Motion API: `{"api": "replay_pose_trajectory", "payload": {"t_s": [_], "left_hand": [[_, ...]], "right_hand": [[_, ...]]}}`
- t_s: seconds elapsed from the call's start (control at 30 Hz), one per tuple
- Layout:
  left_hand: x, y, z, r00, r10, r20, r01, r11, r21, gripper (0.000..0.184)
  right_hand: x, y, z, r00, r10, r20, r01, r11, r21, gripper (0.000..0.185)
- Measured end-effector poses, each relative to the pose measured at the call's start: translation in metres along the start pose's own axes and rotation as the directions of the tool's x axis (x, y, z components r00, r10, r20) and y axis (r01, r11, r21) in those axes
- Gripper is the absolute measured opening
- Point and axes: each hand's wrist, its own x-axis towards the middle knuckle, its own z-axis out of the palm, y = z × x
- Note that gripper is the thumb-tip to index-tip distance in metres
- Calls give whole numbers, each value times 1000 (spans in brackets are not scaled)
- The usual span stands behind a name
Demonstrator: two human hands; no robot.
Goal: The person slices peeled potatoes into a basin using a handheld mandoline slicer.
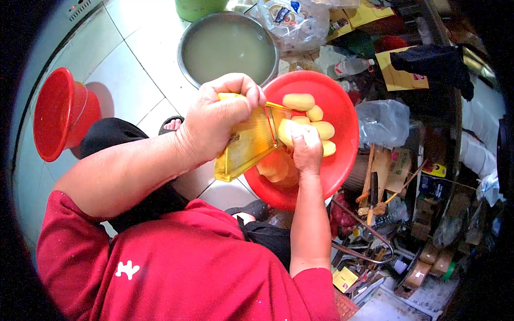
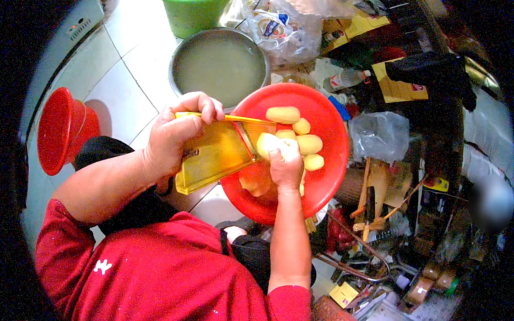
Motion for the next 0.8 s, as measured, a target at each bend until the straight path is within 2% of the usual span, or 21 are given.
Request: {"api": "replay_pose_trajectory", "payload": {"t_s": [0.07,0.1,0.17,0.23,0.3,0.37,0.43,0.47,0.5,0.57,0.63,0.7,0.77,0.8], "left_hand": [[-5,-5,1,1000,10,14,-10,1000,12,13],[-34,-10,22,990,-125,-62,117,987,-108,13],[-27,-2,19,992,-115,-52,111,991,-78,13],[-21,-5,15,996,-75,-48,71,995,-74,13],[-13,-10,14,998,22,-56,-28,994,-105,8],[-9,-5,8,1000,16,-10,-17,998,-54,9],[-8,-1,6,1000,-9,18,9,1000,-12,11],[-8,1,6,1000,-29,10,29,1000,8,11],[-8,3,6,999,-47,4,46,999,27,11],[-8,-2,7,1000,3,-26,-3,1000,-3,8],[-8,-3,8,996,62,-59,-64,997,-42,8],[-6,-1,5,1000,-7,24,8,1000,-23,11],[-6,2,4,1000,-22,12,22,1000,5,11],[-6,3,4,999,-32,4,32,999,35,11]], "right_hand": [[-9,-4,2,1000,7,16,-8,997,81,42],[-53,-35,-28,994,31,106,-35,999,41,40],[-61,-105,-20,991,-90,97,76,988,135,39],[-47,-71,-9,998,-53,32,49,992,118,38],[-20,-6,-13,1000,0,-2,0,993,-122,35],[-7,5,-9,1000,-14,16,16,990,-138,36],[-17,-33,-3,997,-77,18,74,990,116,38],[-28,-72,-2,994,-112,-12,113,990,90,50],[-39,-99,-3,986,-164,-12,164,979,125,51],[-33,-81,4,993,-102,-56,105,993,44,51],[-10,-11,3,999,-18,-42,16,999,-35,38],[0,-7,2,967,-255,-21,243,944,-224,36],[-11,-17,1,993,-114,-29,114,993,15,37],[-24,-69,-5,999,-32,40,31,999,39,39]]}}
